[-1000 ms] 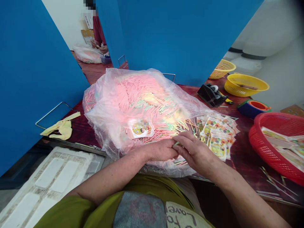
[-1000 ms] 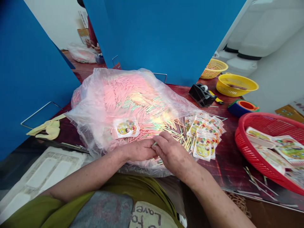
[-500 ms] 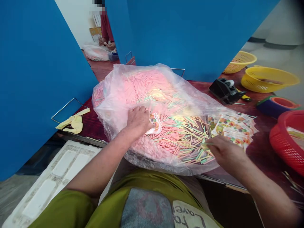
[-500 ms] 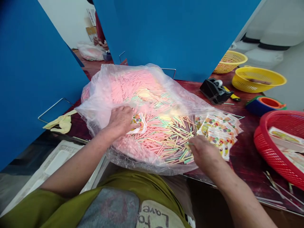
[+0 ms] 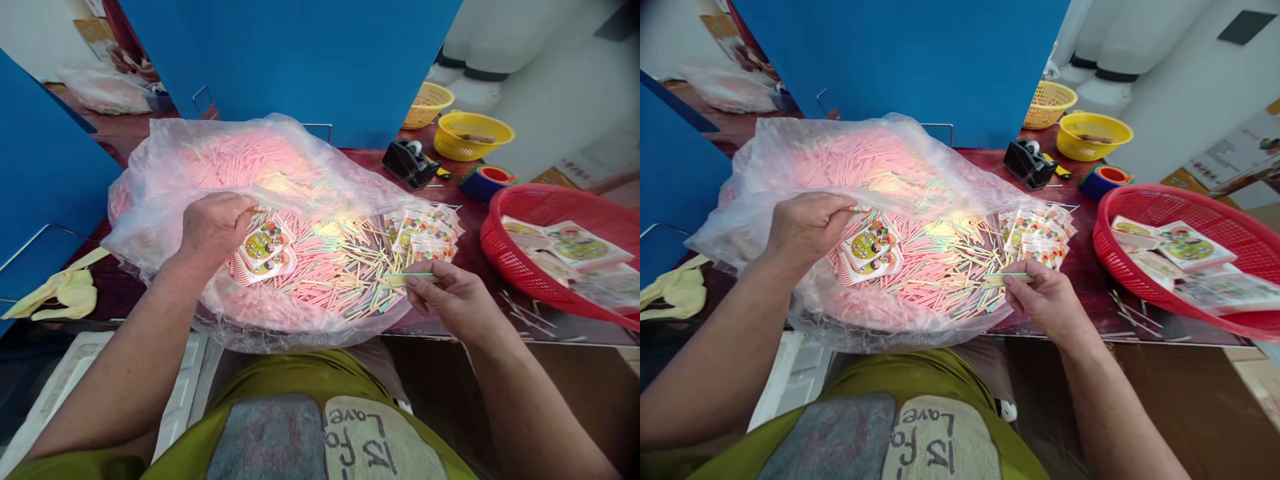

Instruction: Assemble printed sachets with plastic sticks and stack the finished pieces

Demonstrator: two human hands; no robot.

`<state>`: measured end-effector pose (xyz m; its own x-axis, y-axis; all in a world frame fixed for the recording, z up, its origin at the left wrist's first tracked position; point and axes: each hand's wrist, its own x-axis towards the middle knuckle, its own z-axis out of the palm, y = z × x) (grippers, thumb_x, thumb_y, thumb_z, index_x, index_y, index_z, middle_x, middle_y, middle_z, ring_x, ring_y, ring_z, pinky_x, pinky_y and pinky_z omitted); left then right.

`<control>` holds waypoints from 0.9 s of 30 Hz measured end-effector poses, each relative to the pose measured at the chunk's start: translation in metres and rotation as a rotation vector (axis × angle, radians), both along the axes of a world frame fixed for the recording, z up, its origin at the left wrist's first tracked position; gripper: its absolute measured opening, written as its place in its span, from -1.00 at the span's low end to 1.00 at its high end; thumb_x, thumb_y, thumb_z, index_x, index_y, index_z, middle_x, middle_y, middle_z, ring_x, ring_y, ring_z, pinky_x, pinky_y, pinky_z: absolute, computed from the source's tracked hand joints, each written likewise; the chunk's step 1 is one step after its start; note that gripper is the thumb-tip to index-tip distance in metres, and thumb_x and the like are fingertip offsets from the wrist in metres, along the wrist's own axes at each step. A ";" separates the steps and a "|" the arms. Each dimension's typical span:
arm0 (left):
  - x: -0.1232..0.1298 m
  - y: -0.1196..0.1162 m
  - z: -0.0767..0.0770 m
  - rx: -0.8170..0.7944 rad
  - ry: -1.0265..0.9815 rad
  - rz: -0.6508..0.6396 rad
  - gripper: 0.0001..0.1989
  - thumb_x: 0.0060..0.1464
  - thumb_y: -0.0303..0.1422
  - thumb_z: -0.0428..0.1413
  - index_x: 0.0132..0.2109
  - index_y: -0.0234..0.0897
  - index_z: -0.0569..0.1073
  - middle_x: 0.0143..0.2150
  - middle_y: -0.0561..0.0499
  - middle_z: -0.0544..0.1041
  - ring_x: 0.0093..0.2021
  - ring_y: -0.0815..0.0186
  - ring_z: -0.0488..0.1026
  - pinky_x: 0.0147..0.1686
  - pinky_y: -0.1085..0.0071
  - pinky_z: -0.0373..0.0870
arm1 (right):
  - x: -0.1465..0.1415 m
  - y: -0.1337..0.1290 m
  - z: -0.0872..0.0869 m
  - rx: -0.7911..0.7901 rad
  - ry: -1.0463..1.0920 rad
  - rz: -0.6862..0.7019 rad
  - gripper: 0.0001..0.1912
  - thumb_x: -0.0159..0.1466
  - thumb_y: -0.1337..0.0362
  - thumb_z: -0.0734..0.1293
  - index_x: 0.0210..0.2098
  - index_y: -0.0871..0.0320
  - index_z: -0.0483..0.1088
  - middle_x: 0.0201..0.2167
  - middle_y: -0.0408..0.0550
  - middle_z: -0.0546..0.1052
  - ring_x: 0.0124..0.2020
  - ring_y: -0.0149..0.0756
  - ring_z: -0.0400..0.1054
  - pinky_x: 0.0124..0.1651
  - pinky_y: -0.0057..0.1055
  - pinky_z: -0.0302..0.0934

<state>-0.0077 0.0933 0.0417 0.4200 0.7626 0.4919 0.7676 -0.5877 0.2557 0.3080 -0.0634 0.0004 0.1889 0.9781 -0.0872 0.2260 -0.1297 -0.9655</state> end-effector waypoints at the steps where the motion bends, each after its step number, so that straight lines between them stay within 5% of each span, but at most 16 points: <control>1: 0.008 -0.011 0.002 -0.027 -0.106 -0.019 -0.79 0.09 -0.31 0.00 -0.21 -0.22 0.50 -0.24 0.01 0.54 -0.19 0.28 0.43 -0.14 0.35 0.31 | -0.001 -0.001 -0.004 0.033 -0.100 0.019 -0.80 0.13 0.15 0.33 -0.38 0.16 0.34 -0.68 -0.23 0.32 -0.70 -0.49 0.12 -0.67 -0.51 0.02; 6: 0.074 -0.062 -0.018 -0.594 -0.445 -0.310 -0.87 0.00 -0.33 0.12 -0.38 -0.30 0.49 -0.48 0.08 0.48 -0.47 0.44 0.37 -0.46 0.53 0.27 | -0.002 -0.005 -0.024 0.187 -0.654 0.202 -0.86 0.14 0.33 0.22 -0.52 0.15 0.35 -0.54 -0.10 0.39 -0.48 -0.33 0.29 -0.41 -0.37 0.22; 8: 0.091 -0.071 -0.032 -0.776 -0.461 -0.331 -0.86 -0.01 -0.33 0.13 -0.43 -0.32 0.49 -0.56 0.12 0.41 -0.54 0.49 0.29 -0.54 0.55 0.18 | -0.001 -0.008 -0.022 0.192 -0.599 0.183 -0.89 0.17 0.33 0.22 -0.46 0.14 0.36 -0.53 -0.12 0.39 -0.49 -0.35 0.28 -0.41 -0.38 0.22; 11: 0.099 -0.073 -0.044 -0.894 -0.466 -0.367 -0.84 0.01 -0.33 0.11 -0.43 -0.33 0.49 -0.55 0.13 0.38 -0.54 0.50 0.24 -0.55 0.57 0.12 | -0.006 -0.009 -0.005 0.249 -0.240 0.079 -0.95 0.21 0.30 0.26 -0.31 0.11 0.33 -0.57 -0.20 0.36 -0.60 -0.43 0.22 -0.56 -0.46 0.16; 14: 0.095 -0.072 -0.041 -0.881 -0.430 -0.472 -0.78 0.07 -0.30 0.06 -0.44 -0.32 0.47 -0.53 0.11 0.36 -0.49 0.47 0.26 -0.50 0.56 0.14 | -0.019 -0.002 0.015 0.374 -0.052 0.059 -0.95 0.22 0.30 0.28 -0.30 0.10 0.33 -0.58 -0.21 0.34 -0.63 -0.45 0.20 -0.58 -0.45 0.16; 19: 0.087 -0.074 -0.030 -0.735 -0.364 -0.612 -0.68 0.17 -0.25 -0.03 -0.46 -0.32 0.44 -0.52 0.09 0.33 -0.45 0.44 0.27 -0.43 0.54 0.16 | -0.032 0.012 0.027 0.561 -0.263 0.028 -0.95 0.21 0.31 0.28 -0.30 0.06 0.37 -0.33 -0.09 0.41 -0.40 -0.34 0.34 -0.40 -0.36 0.28; 27: 0.085 -0.074 -0.036 -0.551 -0.337 -0.575 -0.65 0.20 -0.21 -0.09 -0.30 -0.27 0.52 -0.43 -0.03 0.50 -0.37 0.34 0.39 -0.31 0.44 0.26 | -0.027 0.014 0.038 0.500 -0.492 0.376 -0.93 0.25 0.35 0.23 -0.30 0.08 0.34 -0.36 -0.08 0.41 -0.28 -0.31 0.33 -0.25 -0.33 0.28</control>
<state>0.0771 0.0197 0.0060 0.7124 0.6427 0.2819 0.2210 -0.5867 0.7791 0.2809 -0.0490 0.0387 -0.2589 0.8853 0.3863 0.5841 0.4620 -0.6673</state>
